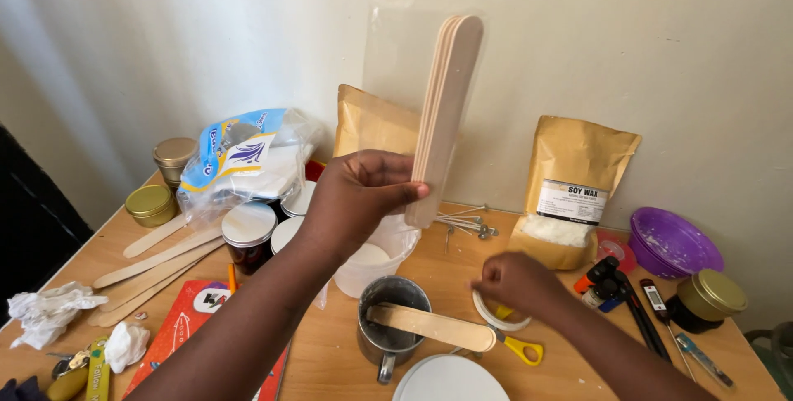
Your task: Organizing various candle making supplies on a table and wiping down the workspace.
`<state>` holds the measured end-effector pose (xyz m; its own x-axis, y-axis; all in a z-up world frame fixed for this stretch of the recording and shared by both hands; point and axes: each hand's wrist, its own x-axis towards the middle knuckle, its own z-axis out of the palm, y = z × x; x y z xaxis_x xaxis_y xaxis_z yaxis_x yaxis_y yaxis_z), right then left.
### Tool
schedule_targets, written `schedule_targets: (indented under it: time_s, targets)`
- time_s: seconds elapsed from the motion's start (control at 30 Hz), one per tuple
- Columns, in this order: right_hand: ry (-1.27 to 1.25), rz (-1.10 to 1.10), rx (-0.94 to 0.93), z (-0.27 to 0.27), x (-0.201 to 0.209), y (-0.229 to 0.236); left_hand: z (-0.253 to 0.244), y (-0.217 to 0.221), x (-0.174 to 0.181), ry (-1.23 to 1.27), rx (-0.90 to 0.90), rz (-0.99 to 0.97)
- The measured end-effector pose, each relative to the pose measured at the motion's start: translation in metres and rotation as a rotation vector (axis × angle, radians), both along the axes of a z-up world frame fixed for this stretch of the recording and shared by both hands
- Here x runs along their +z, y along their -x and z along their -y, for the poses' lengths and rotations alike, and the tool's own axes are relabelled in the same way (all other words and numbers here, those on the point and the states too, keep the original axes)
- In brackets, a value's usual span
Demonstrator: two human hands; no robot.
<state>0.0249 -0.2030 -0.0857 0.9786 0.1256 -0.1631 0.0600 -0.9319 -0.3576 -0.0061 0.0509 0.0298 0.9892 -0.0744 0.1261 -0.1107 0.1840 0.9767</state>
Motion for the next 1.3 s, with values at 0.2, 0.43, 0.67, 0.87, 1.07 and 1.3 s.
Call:
schedule_targets:
  time_s: [0.2,0.43,0.67,0.87,1.07,1.3]
  targets:
    - [0.247,-0.114,0.032,0.02,-0.031,0.021,0.001,0.003,-0.003,-0.024,0.041,-0.068]
    - [-0.285,0.031,-0.048,0.034,0.071,0.006,-0.009,-0.001,-0.009,0.026,-0.028,0.056]
    - [0.127,0.283,0.27,-0.006,-0.006,-0.102,0.006,0.007,0.001,0.109,-0.041,0.055]
    - [0.362,0.425,0.488,-0.021,-0.028,-0.1,0.001,0.015,0.001,0.112,-0.045,0.095]
    - [-0.029,0.02,0.363,0.017,-0.005,-0.021,-0.012,0.021,0.011,0.066,-0.015,0.055]
    - [0.26,-0.258,0.297,0.046,-0.014,0.037,0.01,0.031,0.032,0.016,0.065,-0.097]
